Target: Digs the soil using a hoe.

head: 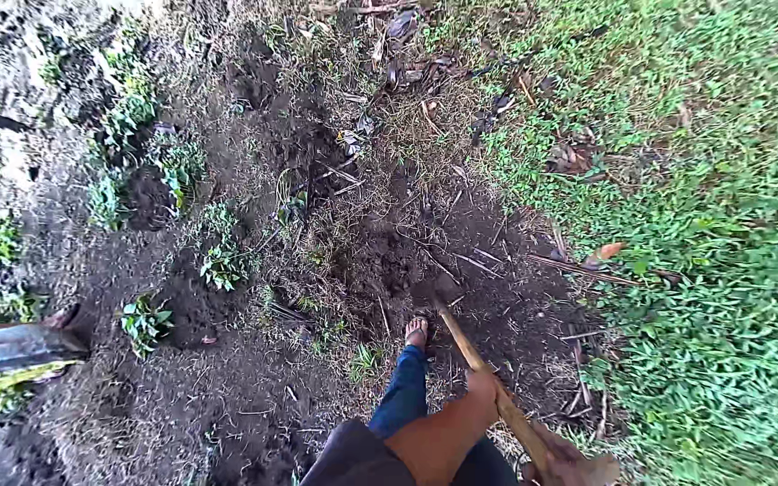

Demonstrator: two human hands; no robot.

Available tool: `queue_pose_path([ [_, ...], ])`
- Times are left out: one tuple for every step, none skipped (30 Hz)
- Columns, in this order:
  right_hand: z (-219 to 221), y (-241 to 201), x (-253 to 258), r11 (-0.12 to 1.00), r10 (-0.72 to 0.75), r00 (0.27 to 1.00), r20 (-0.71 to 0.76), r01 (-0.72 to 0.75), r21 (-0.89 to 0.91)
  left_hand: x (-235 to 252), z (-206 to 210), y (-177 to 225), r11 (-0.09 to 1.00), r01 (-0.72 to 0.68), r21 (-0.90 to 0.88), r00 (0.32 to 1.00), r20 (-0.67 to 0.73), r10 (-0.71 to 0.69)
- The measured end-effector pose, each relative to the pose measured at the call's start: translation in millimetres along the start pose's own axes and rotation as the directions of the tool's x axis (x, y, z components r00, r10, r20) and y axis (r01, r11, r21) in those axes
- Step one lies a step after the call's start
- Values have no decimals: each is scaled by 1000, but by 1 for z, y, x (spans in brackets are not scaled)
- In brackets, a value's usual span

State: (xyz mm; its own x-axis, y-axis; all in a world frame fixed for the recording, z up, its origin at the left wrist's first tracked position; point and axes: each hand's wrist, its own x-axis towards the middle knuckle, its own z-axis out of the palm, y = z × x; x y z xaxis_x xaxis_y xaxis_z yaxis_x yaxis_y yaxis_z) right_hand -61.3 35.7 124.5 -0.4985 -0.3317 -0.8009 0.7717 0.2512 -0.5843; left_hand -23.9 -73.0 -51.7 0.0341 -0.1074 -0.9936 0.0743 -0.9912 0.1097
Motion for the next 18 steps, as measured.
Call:
queue_pose_path([
  [-5,-4,0,1000,10,999,44,-10,6,-3,4,-2,999,-14,47,999,-30,16],
  [-10,-9,-1,1000,2,997,82,-3,12,-7,7,-4,996,-22,81,998,-50,26],
  [-12,-15,-3,1000,-9,994,108,7,19,-10,9,-6,994,-27,101,998,-60,33],
  [-12,-21,-5,1000,-18,992,123,15,25,-11,10,-7,993,-32,114,998,-57,39],
  [-10,-27,-7,1000,-15,993,119,12,25,-11,13,-8,992,-35,122,998,-48,41],
  [-6,-34,-8,1000,-1,993,114,-2,22,-8,16,-7,992,-33,120,999,-39,38],
  [-1,-39,-6,1000,21,994,112,-23,18,-7,19,-3,993,-26,111,999,-37,31],
  [5,-42,-3,999,41,994,105,-44,23,-5,22,2,994,-25,105,999,-44,30],
  [11,-45,1,998,49,994,98,-53,40,-4,26,7,995,-24,102,998,-57,30],
  [16,-47,5,997,47,994,98,-53,61,-4,30,14,995,-24,100,997,-65,30],
  [23,-51,8,996,41,995,96,-48,72,-5,32,21,995,-23,99,997,-68,30],
  [28,-54,11,996,37,995,97,-45,79,-7,34,26,994,-22,104,997,-74,30],
  [34,-58,11,996,34,995,98,-42,83,-8,36,31,994,-16,106,996,-81,24],
  [40,-62,12,995,35,995,95,-43,86,-9,38,36,994,-8,106,996,-86,17],
  [46,-67,15,995,38,995,91,-46,88,-9,41,43,994,-1,110,996,-87,11],
  [52,-71,17,995,44,996,84,-51,88,-9,43,49,993,6,120,996,-90,5],
  [58,-73,20,994,51,996,75,-57,88,-7,44,54,991,18,129,996,-94,-6],
  [63,-74,23,995,52,997,65,-58,83,-4,44,59,990,28,135,995,-95,-15],
])
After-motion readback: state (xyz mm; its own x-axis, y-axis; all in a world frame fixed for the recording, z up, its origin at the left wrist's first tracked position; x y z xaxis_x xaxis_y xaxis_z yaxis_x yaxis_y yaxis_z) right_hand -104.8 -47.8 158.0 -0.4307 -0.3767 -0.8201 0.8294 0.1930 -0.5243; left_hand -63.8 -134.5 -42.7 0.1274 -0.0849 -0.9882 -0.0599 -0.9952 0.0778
